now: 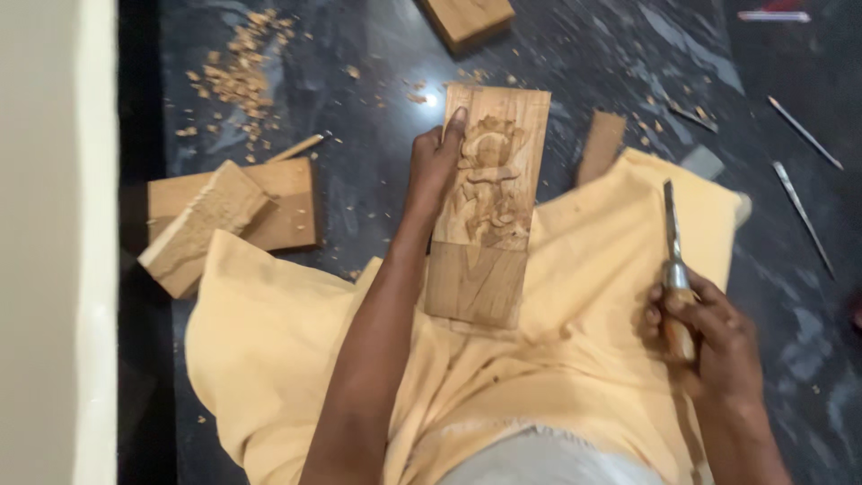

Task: The person carves a floral design into a rectangular wooden block using a chisel and a wooden mallet. They repeatedly strike the chisel to remove wood shavings and refine the pattern, occasionally pausing to inspect the work.

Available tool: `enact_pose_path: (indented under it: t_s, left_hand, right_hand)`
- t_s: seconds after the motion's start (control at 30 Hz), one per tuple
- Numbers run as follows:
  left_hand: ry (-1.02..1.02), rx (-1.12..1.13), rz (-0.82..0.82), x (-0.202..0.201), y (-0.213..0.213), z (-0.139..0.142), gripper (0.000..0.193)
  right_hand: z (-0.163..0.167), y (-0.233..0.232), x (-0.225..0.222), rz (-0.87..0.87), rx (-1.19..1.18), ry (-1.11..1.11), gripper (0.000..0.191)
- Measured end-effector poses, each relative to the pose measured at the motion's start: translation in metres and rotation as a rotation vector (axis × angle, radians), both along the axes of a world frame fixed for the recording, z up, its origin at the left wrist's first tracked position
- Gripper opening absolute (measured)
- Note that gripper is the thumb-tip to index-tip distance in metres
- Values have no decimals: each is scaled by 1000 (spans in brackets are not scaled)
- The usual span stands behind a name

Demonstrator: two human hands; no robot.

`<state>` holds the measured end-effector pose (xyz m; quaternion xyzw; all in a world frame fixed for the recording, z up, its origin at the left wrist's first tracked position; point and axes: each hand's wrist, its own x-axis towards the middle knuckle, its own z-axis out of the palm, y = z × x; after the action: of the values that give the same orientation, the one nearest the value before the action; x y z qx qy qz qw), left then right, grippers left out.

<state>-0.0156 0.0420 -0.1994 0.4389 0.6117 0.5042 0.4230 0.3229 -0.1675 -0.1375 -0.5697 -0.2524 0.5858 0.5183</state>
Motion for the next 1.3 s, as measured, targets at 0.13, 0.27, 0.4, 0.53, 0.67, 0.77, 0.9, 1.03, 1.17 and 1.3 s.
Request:
enact_pose_path:
  t_s: [0.13,0.27,0.4,0.53,0.67,0.77,0.9,1.03,1.17,1.3]
  left_hand:
    - [229,153,128,-35,30,24,59]
    - [326,173,206,-60,46,23,59]
    - [214,113,255,-83,64,-12,61]
    - [293,17,320,-106,89,-60,63]
    - [266,-176,428,-126,93,-99,61]
    - [172,-284,493,-139,87,-110,61]
    - [193,-338,693,-143,79,-107,54]
    - [-15,-481,879,-122,55,-91,59]
    - [-97,-590,930,-76,14,-82,69]
    - [-267,-543,863,-33,-48,-89,44]
  right_hand:
    - [-1,8,-10,26,34,27,44]
    - [7,10,-22,-12,-48,-154,46]
    - [10,12,-30,-46,-57,-159,48]
    - [6,15,-33,-7,-32,-145,50]
    - [1,17,-34,-2,-19,-157,51]
    - [-2,17,-36,-29,-33,-193,51]
    - [-4,15,-37,-20,47,-73,46]
    - [-1,11,-37,-29,68,-43,47]
    - [4,10,-39,-32,55,-9,39]
    - [12,9,-40,-16,42,-50,38]
